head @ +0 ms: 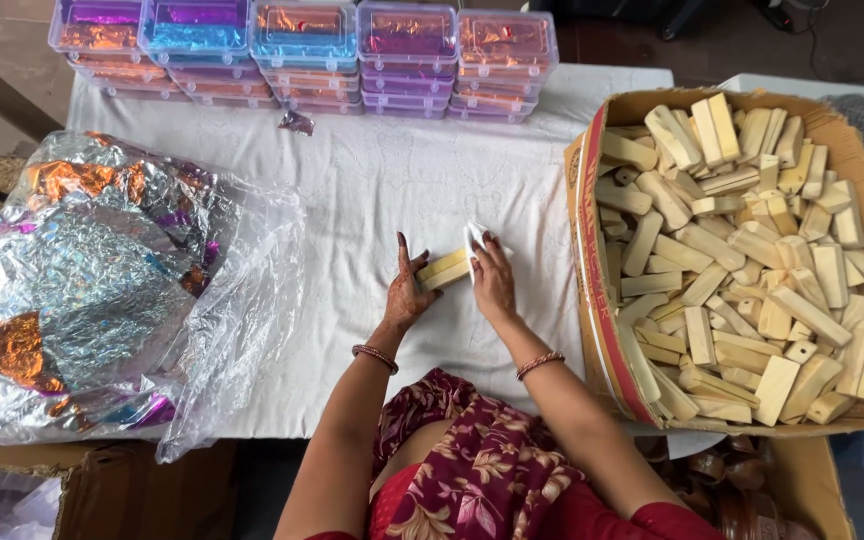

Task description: Wrap wooden blocks in gold-colored foil and place them into clear plastic containers.

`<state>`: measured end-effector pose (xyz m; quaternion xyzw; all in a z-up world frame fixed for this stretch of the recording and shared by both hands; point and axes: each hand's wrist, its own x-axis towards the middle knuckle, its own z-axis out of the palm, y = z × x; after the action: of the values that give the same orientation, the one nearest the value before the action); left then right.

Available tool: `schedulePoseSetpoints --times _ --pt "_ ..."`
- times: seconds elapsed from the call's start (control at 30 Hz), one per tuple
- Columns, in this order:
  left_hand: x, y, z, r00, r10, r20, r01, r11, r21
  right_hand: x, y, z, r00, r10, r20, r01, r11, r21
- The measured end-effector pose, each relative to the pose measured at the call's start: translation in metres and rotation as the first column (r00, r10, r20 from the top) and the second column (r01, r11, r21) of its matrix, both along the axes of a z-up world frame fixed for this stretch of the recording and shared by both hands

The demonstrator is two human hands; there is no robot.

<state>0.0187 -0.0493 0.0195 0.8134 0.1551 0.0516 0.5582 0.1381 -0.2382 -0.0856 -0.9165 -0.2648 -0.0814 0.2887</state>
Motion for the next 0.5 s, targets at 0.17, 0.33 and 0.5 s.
schedulePoseSetpoints --times 0.17,0.33,0.5 --pt "0.008 -0.002 0.026 0.997 -0.047 -0.065 0.048 0.999 0.015 -0.063 0.028 0.121 0.971 0.22 -0.098 -0.226 0.973 -0.055" --pt "0.014 -0.005 0.016 0.996 -0.034 -0.085 0.041 0.995 0.088 -0.035 0.003 0.091 0.988 0.138 -0.062 -0.139 0.99 0.0" --pt "0.015 -0.008 0.031 0.957 -0.158 -0.243 0.216 0.948 0.235 -0.063 0.025 0.141 0.924 0.019 -0.381 0.004 0.998 0.06"
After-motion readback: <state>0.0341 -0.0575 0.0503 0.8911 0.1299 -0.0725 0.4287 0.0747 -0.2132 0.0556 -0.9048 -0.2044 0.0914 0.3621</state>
